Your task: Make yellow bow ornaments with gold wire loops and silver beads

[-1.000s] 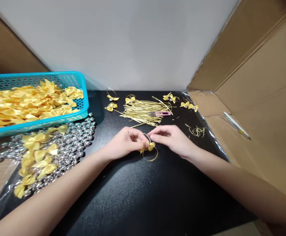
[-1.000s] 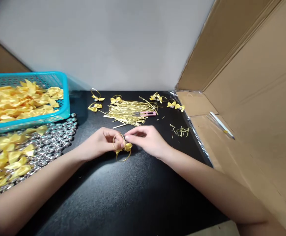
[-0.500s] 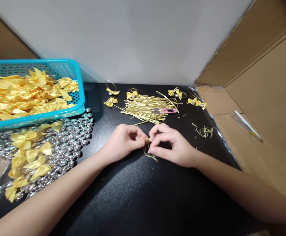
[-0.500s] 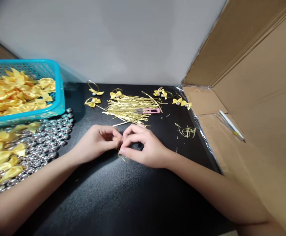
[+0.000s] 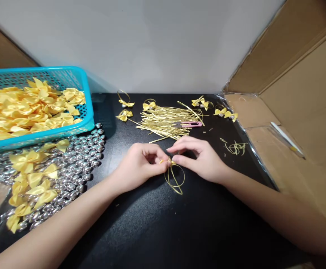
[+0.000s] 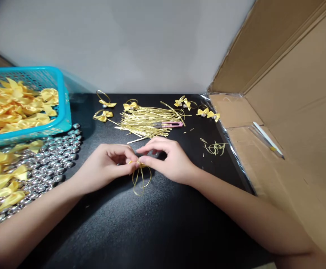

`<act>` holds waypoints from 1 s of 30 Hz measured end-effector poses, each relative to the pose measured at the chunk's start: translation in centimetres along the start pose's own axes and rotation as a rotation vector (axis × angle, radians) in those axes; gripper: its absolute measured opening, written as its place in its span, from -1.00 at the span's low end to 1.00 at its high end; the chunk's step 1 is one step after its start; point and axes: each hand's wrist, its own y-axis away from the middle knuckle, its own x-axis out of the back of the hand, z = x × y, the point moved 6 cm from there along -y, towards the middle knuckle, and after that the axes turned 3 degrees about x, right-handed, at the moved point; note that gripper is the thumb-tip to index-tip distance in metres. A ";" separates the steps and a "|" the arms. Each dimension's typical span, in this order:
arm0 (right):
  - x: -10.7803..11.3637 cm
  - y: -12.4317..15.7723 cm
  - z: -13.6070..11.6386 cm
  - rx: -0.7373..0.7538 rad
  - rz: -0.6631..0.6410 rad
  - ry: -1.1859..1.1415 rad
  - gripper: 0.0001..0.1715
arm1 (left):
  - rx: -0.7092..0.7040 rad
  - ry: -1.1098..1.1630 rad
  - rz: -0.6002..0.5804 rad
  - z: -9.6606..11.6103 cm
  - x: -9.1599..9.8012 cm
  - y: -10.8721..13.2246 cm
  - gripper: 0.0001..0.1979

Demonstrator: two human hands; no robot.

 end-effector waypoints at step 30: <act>-2.1 1.0 1.0 -0.260 0.225 -0.051 -0.91 | 0.069 -0.175 0.055 -0.7 -0.4 0.0 -0.78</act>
